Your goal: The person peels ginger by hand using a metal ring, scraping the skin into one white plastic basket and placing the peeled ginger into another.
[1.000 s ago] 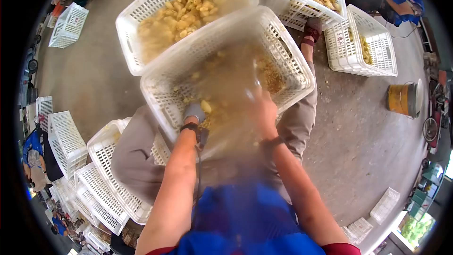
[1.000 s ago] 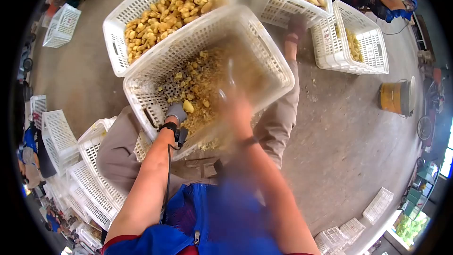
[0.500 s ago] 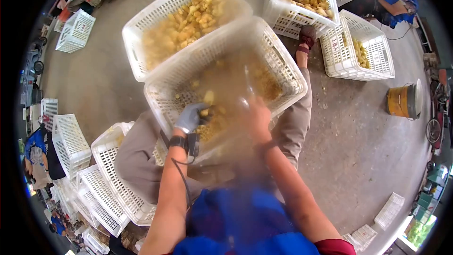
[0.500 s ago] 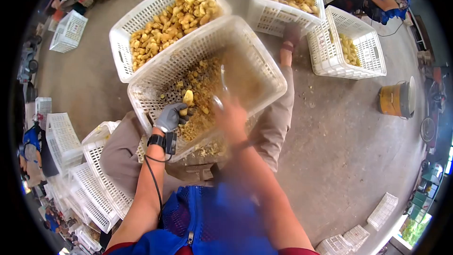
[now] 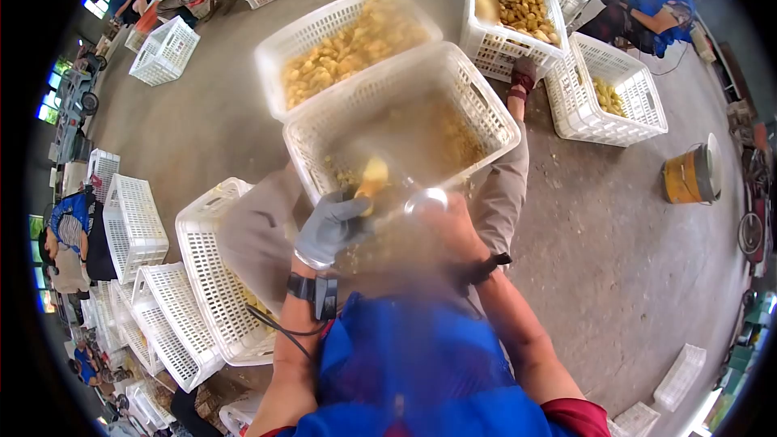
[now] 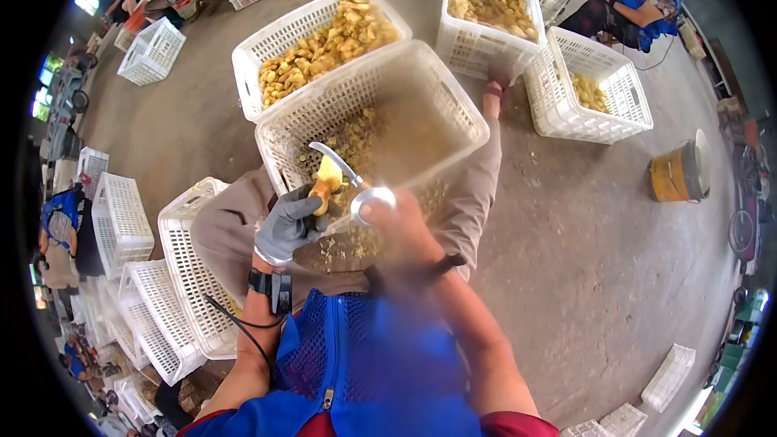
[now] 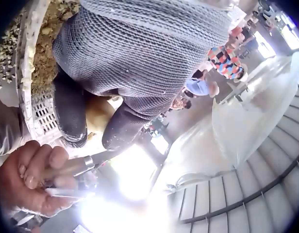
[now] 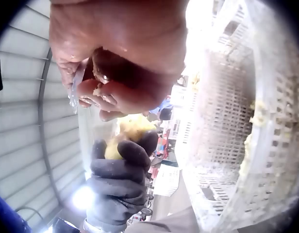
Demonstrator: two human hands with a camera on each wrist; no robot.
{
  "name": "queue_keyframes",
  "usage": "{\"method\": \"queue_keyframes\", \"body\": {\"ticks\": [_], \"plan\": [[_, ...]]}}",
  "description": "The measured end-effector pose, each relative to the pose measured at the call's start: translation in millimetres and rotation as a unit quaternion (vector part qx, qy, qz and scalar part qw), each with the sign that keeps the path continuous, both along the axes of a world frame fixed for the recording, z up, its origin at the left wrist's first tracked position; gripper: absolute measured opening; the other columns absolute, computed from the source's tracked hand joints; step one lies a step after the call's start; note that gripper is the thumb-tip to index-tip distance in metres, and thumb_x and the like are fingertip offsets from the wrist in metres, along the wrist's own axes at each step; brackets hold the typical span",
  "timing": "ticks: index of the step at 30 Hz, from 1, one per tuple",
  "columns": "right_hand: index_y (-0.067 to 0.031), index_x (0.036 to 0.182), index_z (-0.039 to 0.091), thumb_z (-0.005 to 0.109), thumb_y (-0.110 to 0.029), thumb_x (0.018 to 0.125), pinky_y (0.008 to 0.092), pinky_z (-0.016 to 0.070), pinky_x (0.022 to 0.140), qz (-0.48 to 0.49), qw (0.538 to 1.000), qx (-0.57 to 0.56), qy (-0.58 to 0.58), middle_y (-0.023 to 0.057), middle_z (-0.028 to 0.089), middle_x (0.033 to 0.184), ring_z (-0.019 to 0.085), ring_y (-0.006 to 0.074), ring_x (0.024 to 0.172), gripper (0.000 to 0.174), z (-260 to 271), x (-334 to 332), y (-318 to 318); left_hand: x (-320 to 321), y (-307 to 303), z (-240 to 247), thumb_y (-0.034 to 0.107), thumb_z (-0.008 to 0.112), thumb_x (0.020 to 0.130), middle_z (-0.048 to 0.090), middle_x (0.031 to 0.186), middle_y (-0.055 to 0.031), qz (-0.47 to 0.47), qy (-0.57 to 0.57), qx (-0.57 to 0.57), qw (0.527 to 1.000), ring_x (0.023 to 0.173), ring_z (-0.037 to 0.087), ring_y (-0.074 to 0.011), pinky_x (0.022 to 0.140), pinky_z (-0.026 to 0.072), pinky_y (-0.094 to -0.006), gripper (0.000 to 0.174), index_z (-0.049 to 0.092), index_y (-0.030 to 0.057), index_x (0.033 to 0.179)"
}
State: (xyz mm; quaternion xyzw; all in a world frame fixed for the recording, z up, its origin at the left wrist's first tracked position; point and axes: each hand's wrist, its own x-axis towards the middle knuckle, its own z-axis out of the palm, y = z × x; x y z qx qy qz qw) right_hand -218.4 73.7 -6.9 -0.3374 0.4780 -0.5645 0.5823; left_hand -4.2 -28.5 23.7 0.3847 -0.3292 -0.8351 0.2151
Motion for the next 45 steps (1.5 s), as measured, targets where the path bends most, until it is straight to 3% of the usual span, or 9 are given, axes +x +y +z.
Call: {"method": "queue_keyframes", "body": {"ticks": [6,15,18,20,22,24,27,33,45], "plan": [[-0.0046,0.102,0.072,0.072,-0.017,0.091,0.0236,0.0366,0.059,-0.044,0.996,0.068,0.022,-0.0049,0.060,0.077,0.050,0.0050,0.069,0.017,35.8,20.1,0.8,15.4,34.6,5.5,0.018,0.071,0.094,0.074,0.096,-0.0128,-0.019,-0.039,-0.014,0.999,0.065,0.068,-0.0113,0.049,0.0521,-0.0213,0.050,0.055,-0.0056,0.136],[-0.0018,0.116,0.072,0.081,-0.025,0.089,0.0260,0.0482,0.065,0.032,0.994,0.019,0.100,-0.0014,0.068,0.086,0.060,0.0093,0.074,0.036,-8.0,38.7,-19.0,23.0,42.8,-7.5,0.018,0.069,0.096,0.072,0.091,-0.0090,0.013,-0.050,0.001,0.999,0.061,0.064,-0.0104,0.050,0.0482,-0.0221,0.034,0.063,-0.0012,0.124],[-0.0018,0.120,0.070,0.081,-0.025,0.087,0.0293,0.0506,0.065,0.043,0.977,0.023,0.208,0.0035,0.070,0.090,0.063,0.0119,0.077,0.041,-16.3,34.9,-22.9,26.9,49.4,-19.5,0.020,0.068,0.097,0.071,0.086,-0.0083,0.034,-0.047,-0.021,0.998,0.058,0.061,-0.0094,0.048,0.0446,-0.0219,0.029,0.065,-0.0011,0.117],[-0.0018,0.125,0.068,0.081,-0.025,0.087,0.0316,0.0523,0.068,0.006,0.901,0.000,0.434,0.0069,0.071,0.092,0.064,0.0142,0.079,0.047,-30.2,20.5,-37.8,30.7,50.7,-17.4,0.021,0.068,0.097,0.070,0.083,-0.0078,0.038,-0.048,-0.013,0.998,0.057,0.059,-0.0088,0.048,0.0431,-0.0220,0.026,0.066,-0.0009,0.112],[-0.0018,0.129,0.065,0.081,-0.026,0.087,0.0338,0.0537,0.071,-0.013,0.895,-0.001,0.445,0.0093,0.071,0.094,0.065,0.0163,0.082,0.052,-32.4,0.2,-39.0,35.7,48.8,-2.8,0.021,0.068,0.097,0.068,0.079,-0.0072,0.041,-0.057,0.026,0.997,0.056,0.058,-0.0083,0.048,0.0423,-0.0221,0.024,0.066,-0.0008,0.107],[-0.0018,0.133,0.062,0.081,-0.027,0.087,0.0360,0.0545,0.075,-0.012,0.970,0.020,0.241,0.0106,0.070,0.095,0.065,0.0182,0.086,0.055,-6.9,-16.4,-36.1,29.8,48.0,-6.2,0.022,0.069,0.097,0.068,0.078,-0.0068,0.051,-0.083,-0.010,0.995,0.055,0.057,-0.0079,0.047,0.0417,-0.0219,0.024,0.066,-0.0004,0.105],[-0.0023,0.121,0.069,0.081,-0.025,0.087,0.0367,0.0539,0.070,0.036,0.929,-0.134,0.342,0.0118,0.071,0.092,0.065,0.0190,0.080,0.042,-23.0,18.1,-36.8,25.1,52.6,-27.3,0.022,0.069,0.096,0.069,0.078,-0.0061,0.038,-0.086,-0.096,0.991,0.054,0.056,-0.0074,0.046,0.0417,-0.0218,0.023,0.066,0.0007,0.104],[-0.0036,0.101,0.077,0.084,-0.031,0.082,0.0384,0.0510,0.066,-0.007,0.939,-0.045,0.340,0.0147,0.069,0.083,0.066,0.0236,0.072,0.034,-41.6,20.1,-44.5,20.3,47.5,-10.5,0.017,0.073,0.090,0.067,0.075,-0.0054,0.063,-0.120,0.002,0.991,0.051,0.058,-0.0085,0.044,0.0436,-0.0242,0.025,0.065,-0.0021,0.103],[-0.0047,0.092,0.078,0.085,-0.027,0.080,0.0386,0.0471,0.061,0.009,0.958,-0.010,0.286,0.0128,0.070,0.077,0.062,0.0196,0.065,0.026,-50.0,44.3,-36.9,16.1,44.1,-35.2,0.014,0.080,0.082,0.065,0.068,-0.0036,0.043,-0.311,-0.249,0.916,0.049,0.060,-0.0084,0.041,0.0461,-0.0238,0.030,0.066,-0.0038,0.102]]}}
